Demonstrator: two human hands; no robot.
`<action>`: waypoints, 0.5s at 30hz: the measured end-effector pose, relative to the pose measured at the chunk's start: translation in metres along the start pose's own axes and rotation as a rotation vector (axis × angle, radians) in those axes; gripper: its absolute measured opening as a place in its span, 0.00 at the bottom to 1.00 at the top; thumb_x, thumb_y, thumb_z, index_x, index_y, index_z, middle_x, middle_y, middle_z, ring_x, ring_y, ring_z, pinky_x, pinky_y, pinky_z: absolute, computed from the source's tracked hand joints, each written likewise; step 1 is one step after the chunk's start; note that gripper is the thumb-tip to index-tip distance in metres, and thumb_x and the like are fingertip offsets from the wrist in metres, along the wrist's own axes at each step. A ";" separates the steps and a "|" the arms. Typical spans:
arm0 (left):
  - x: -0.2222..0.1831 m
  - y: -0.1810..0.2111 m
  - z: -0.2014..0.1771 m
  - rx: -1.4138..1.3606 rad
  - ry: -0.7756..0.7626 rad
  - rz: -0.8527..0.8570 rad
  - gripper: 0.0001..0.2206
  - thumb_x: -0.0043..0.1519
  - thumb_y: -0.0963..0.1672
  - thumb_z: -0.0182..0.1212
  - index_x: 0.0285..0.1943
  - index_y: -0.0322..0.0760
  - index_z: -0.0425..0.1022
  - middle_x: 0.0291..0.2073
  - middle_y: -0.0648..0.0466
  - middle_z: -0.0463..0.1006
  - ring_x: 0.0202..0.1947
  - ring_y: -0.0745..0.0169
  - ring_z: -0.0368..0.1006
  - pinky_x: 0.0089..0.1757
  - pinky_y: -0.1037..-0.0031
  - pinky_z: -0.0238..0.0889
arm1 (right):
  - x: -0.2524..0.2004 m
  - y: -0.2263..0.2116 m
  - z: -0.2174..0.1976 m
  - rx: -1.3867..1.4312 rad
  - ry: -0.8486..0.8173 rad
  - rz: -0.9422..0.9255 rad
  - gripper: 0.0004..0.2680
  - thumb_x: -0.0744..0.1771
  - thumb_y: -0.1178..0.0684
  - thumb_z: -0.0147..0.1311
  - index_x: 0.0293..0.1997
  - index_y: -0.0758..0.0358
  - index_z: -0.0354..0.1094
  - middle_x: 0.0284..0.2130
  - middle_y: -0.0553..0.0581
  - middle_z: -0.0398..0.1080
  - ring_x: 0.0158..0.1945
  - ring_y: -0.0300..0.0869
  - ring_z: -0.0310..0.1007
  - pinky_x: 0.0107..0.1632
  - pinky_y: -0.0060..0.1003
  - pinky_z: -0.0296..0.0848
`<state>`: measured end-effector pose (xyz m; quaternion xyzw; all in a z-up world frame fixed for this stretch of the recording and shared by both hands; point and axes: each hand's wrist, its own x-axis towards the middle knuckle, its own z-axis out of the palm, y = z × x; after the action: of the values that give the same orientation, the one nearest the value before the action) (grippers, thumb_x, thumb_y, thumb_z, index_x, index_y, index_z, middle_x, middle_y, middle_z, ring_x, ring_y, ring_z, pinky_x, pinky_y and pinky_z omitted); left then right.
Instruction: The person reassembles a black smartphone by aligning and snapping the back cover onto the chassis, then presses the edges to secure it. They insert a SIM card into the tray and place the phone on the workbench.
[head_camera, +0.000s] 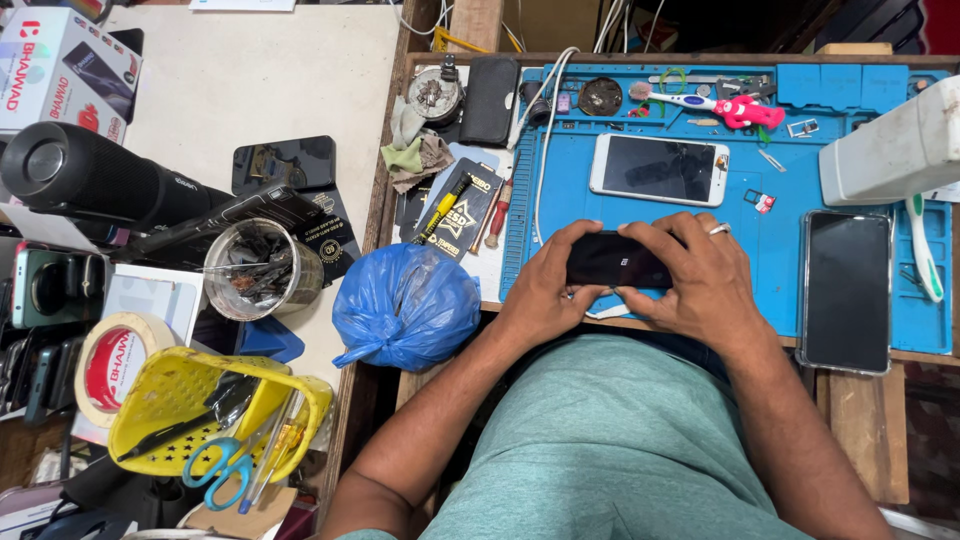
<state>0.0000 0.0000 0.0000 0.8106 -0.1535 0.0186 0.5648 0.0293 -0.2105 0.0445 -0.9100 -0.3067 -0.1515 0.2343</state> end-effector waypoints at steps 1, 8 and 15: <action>0.001 0.000 0.000 -0.008 -0.009 -0.015 0.36 0.57 0.40 0.72 0.73 0.43 0.55 0.59 0.41 0.71 0.53 0.49 0.79 0.43 0.70 0.79 | 0.001 0.001 0.000 0.006 -0.003 -0.001 0.25 0.54 0.43 0.72 0.55 0.51 0.72 0.40 0.54 0.70 0.40 0.50 0.69 0.42 0.47 0.70; 0.000 0.004 -0.006 -0.090 0.022 -0.037 0.43 0.55 0.40 0.73 0.78 0.40 0.48 0.51 0.41 0.77 0.40 0.55 0.82 0.42 0.71 0.77 | -0.002 0.006 0.004 0.073 0.088 0.004 0.30 0.54 0.44 0.72 0.62 0.55 0.68 0.45 0.58 0.71 0.46 0.53 0.72 0.47 0.47 0.72; -0.002 -0.024 -0.003 -0.393 0.075 0.031 0.23 0.65 0.41 0.67 0.68 0.30 0.64 0.45 0.45 0.82 0.44 0.63 0.81 0.46 0.73 0.77 | -0.003 -0.006 0.012 0.203 0.150 0.192 0.37 0.54 0.43 0.75 0.69 0.59 0.60 0.47 0.62 0.70 0.48 0.52 0.73 0.49 0.46 0.74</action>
<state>0.0054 0.0107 -0.0209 0.6810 -0.1453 0.0270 0.7173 0.0252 -0.2015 0.0352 -0.8929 -0.2137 -0.1642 0.3607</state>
